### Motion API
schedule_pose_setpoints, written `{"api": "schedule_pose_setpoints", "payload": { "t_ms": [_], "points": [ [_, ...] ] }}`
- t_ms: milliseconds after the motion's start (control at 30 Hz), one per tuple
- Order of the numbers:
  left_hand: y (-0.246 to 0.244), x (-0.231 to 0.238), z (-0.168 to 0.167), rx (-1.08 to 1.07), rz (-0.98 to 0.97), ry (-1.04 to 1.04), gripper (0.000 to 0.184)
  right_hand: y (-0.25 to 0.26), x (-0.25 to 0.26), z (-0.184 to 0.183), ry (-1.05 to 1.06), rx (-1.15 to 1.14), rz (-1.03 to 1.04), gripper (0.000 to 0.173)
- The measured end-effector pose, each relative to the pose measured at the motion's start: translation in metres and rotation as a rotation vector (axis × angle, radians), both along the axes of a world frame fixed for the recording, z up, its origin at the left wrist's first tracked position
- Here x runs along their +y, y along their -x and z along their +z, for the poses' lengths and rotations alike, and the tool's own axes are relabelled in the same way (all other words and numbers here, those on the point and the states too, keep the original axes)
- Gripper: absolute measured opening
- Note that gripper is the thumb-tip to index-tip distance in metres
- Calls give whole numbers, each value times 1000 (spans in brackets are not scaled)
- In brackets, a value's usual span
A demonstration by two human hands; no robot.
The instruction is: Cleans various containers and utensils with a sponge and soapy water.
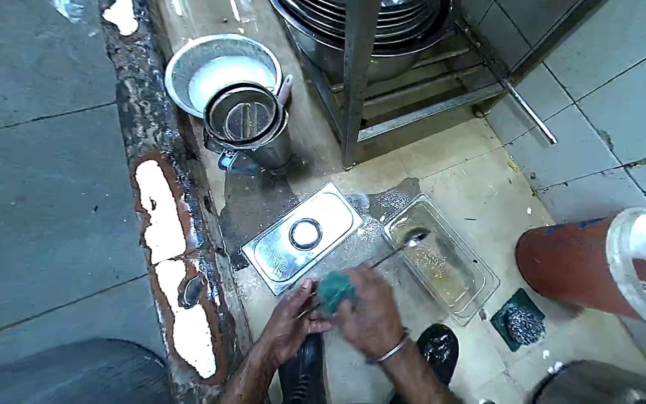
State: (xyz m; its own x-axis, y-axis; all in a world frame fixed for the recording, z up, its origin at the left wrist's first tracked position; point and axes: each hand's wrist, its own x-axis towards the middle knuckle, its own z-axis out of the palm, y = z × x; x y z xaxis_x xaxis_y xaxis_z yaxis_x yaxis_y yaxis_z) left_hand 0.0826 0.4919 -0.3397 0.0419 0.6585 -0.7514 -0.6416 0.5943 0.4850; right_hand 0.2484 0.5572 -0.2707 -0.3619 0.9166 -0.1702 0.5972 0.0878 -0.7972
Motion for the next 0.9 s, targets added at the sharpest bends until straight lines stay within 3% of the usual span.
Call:
{"api": "schedule_pose_setpoints", "payload": {
  "t_ms": [67,133,200,267,400,567,700,800,900],
  "points": [
    [-4,-14,-14,-173,61,-19,43,21,-14,-3,185,-111,247,41],
    [0,-26,-42,-291,-16,-59,53,30,-28,-36,278,-153,437,49],
    [5,-36,-69,-355,-102,-38,60,27,-40,-64,334,-79,501,48],
    [8,-45,-83,-383,-106,28,58,20,-52,-85,353,48,411,46],
    [7,-44,-71,-131,-121,196,34,6,-54,-106,342,75,79,43],
    [10,-50,-67,-123,-442,85,34,-15,2,-113,360,-110,-187,39],
    [-3,-57,-76,-146,-562,-12,36,-25,24,-110,169,-115,-320,39],
    [-7,-50,-77,-142,-549,-35,37,-18,24,-122,-1,-192,-247,39],
    [3,-52,-78,-149,-495,-28,43,-10,11,-162,117,-377,57,47]
  ]
}}
